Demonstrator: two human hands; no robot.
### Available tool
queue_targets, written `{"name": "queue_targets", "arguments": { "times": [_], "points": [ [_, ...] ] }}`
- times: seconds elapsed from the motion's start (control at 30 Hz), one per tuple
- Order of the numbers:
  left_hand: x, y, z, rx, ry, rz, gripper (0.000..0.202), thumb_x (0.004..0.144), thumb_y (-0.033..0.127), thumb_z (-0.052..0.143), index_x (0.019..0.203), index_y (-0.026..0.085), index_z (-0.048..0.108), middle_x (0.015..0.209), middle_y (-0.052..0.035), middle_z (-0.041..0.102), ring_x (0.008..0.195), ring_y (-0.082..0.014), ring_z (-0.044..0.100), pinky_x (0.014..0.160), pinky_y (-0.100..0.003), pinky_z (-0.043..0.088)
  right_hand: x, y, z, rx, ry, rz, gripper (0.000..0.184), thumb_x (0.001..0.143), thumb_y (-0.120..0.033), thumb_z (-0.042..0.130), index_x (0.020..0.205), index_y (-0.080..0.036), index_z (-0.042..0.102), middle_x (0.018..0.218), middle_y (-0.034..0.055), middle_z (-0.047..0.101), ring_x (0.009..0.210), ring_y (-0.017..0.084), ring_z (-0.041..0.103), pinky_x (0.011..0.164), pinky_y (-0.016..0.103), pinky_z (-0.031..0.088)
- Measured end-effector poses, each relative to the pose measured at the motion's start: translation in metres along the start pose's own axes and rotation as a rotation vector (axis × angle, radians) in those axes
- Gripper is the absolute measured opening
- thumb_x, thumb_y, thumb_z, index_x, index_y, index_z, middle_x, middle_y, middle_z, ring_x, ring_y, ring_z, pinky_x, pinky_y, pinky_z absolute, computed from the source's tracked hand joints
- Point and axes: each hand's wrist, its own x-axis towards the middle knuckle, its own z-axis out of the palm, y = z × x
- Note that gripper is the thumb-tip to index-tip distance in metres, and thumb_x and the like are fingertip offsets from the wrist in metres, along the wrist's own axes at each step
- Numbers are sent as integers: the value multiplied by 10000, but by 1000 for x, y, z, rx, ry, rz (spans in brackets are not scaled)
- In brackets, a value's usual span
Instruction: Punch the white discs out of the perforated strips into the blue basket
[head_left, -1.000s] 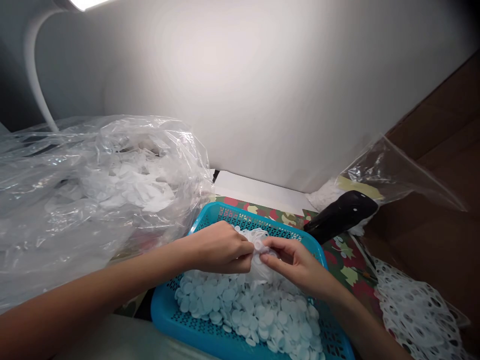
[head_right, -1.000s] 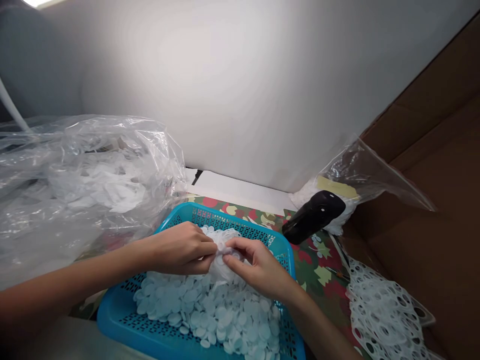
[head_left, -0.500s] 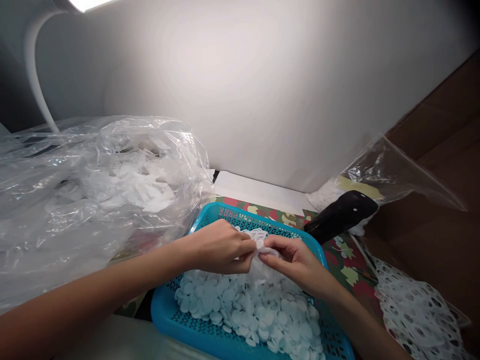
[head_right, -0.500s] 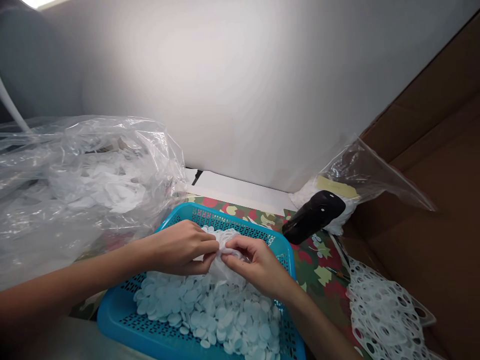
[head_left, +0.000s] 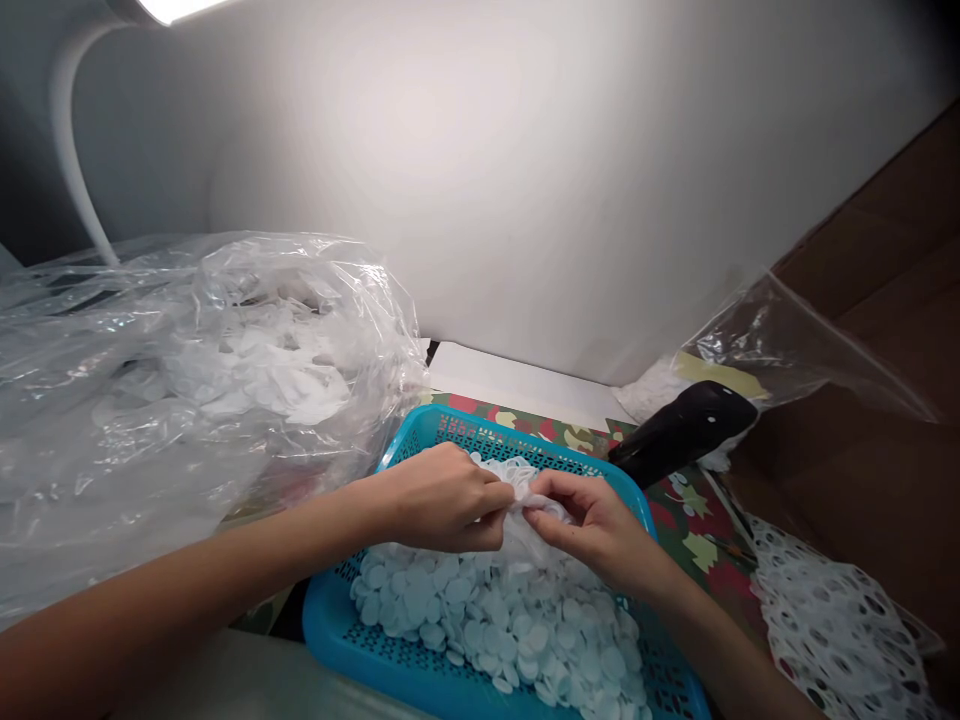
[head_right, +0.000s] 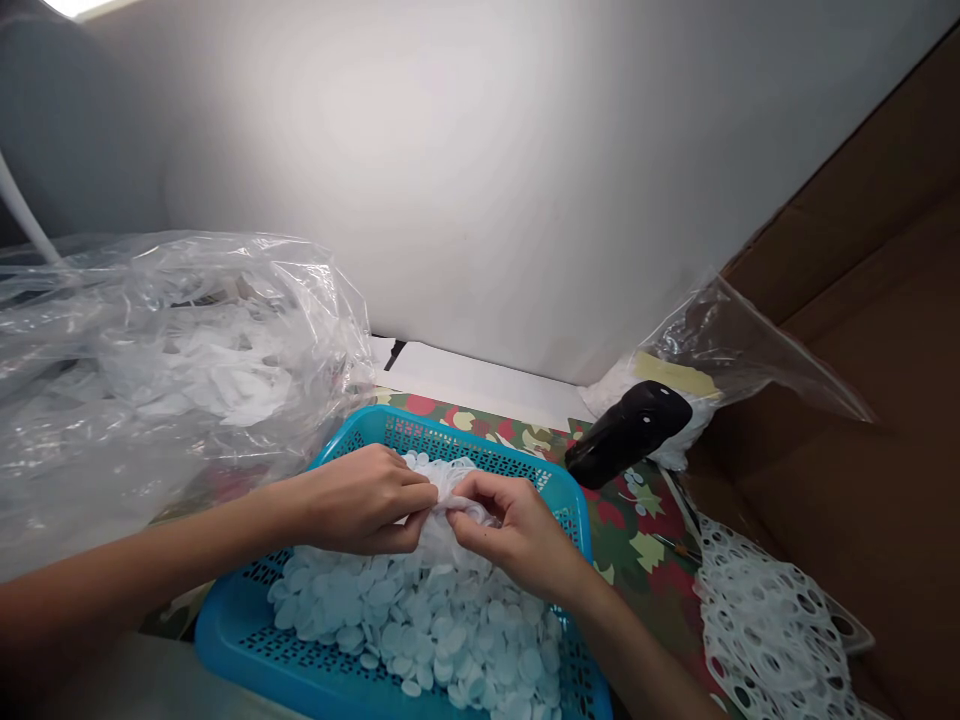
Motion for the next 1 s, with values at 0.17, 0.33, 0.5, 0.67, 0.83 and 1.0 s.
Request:
{"name": "queue_targets", "arguments": {
  "times": [0.17, 0.33, 0.5, 0.67, 0.83, 1.0],
  "points": [
    [0, 1, -2, -63, -8, -4, 127, 715, 160, 415, 593, 193, 397, 484, 15, 506, 424, -114, 418, 434, -296, 255, -1, 0, -1, -10, -27, 2, 112, 850, -241, 496, 857, -189, 594, 717, -6, 496, 598, 106, 410, 513, 217, 323],
    [-2, -1, -3, -104, -6, -21, 144, 711, 159, 422, 574, 192, 387, 440, 25, 443, 398, -107, 367, 427, -299, 226, -1, 1, -3, -21, -52, -4, 150, 871, -245, 476, 911, -199, 612, 755, 0, 522, 644, 110, 439, 542, 215, 344],
    [-2, -3, -4, -143, -12, -32, 153, 693, 142, 427, 561, 194, 370, 436, 35, 397, 397, -104, 299, 429, -296, 212, -2, 2, -6, 27, -88, 6, 152, 879, -274, 485, 919, -206, 615, 751, -5, 506, 628, 96, 415, 529, 201, 328],
    [-1, -3, -7, -213, 1, -22, 180, 690, 115, 431, 549, 192, 350, 433, 46, 339, 400, -99, 241, 421, -285, 212, -2, 0, -8, 107, -115, 38, 165, 851, -289, 524, 955, -211, 626, 729, -9, 499, 595, 88, 404, 488, 185, 315],
    [-2, -5, -11, -357, -35, -13, 231, 715, 88, 434, 559, 193, 300, 451, 52, 267, 410, -100, 204, 423, -270, 228, -2, -1, -11, 193, -141, 97, 209, 813, -326, 570, 961, -193, 632, 696, -8, 513, 548, 80, 409, 470, 187, 320],
    [0, -6, -16, -461, -87, -17, 261, 766, 76, 425, 582, 186, 277, 476, 49, 270, 429, -90, 272, 449, -249, 261, -2, -1, -11, 289, -156, 131, 173, 795, -291, 595, 931, -197, 644, 700, -12, 527, 555, 74, 441, 480, 177, 336]
  ]
}}
